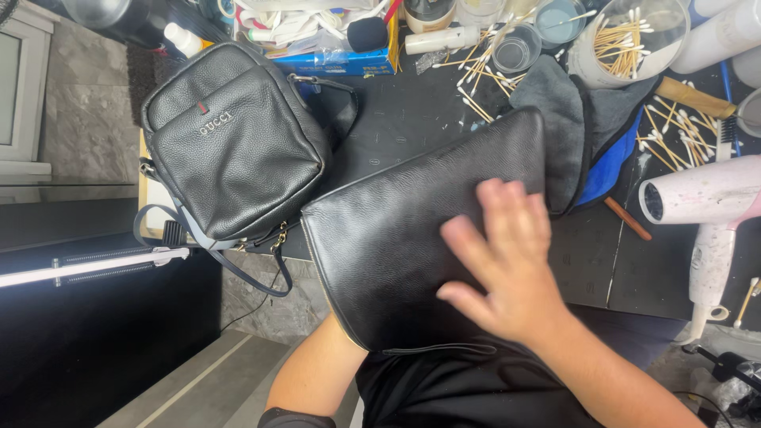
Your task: The person uses a hair dryer to heat the interior and exterior of a black leather bag, wipes the surface by hand, and applies a liquid from a small bottle to a black applicator sponge before rubbing it inside the bag.
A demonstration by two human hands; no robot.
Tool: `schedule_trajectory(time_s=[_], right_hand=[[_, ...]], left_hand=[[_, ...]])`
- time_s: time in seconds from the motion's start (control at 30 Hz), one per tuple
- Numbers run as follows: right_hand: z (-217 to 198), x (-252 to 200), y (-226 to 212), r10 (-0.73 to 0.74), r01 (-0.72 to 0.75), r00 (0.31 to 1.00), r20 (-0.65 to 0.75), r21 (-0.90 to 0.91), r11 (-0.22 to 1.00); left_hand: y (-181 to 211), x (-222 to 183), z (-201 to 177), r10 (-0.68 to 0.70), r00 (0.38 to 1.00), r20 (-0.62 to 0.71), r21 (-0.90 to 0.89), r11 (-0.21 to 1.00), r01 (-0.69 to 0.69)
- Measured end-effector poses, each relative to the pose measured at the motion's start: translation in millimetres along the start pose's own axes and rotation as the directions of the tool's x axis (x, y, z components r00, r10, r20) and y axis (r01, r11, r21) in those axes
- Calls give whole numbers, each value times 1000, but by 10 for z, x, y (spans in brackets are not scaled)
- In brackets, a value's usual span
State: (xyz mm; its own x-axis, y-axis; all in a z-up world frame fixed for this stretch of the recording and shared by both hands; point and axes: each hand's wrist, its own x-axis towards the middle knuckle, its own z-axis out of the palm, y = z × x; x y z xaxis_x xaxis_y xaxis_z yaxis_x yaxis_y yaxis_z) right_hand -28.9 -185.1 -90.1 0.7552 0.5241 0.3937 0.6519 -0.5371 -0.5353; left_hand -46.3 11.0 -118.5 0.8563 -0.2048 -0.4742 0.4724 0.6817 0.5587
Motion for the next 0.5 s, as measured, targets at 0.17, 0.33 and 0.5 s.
schedule_trajectory(time_s=[0.17,0.33,0.5], right_hand=[[-41,-232,304,308,-260,947,-95,337,905],[118,-558,596,491,-445,848,199,770,457],[300,-697,717,519,-451,822,233,823,345]], left_hand=[[28,67,28,19,1000,-9,-15,1000,-19],[-27,77,19,43,998,-41,-31,999,-44],[-279,0,-23,-11,999,-53,-12,1000,10]])
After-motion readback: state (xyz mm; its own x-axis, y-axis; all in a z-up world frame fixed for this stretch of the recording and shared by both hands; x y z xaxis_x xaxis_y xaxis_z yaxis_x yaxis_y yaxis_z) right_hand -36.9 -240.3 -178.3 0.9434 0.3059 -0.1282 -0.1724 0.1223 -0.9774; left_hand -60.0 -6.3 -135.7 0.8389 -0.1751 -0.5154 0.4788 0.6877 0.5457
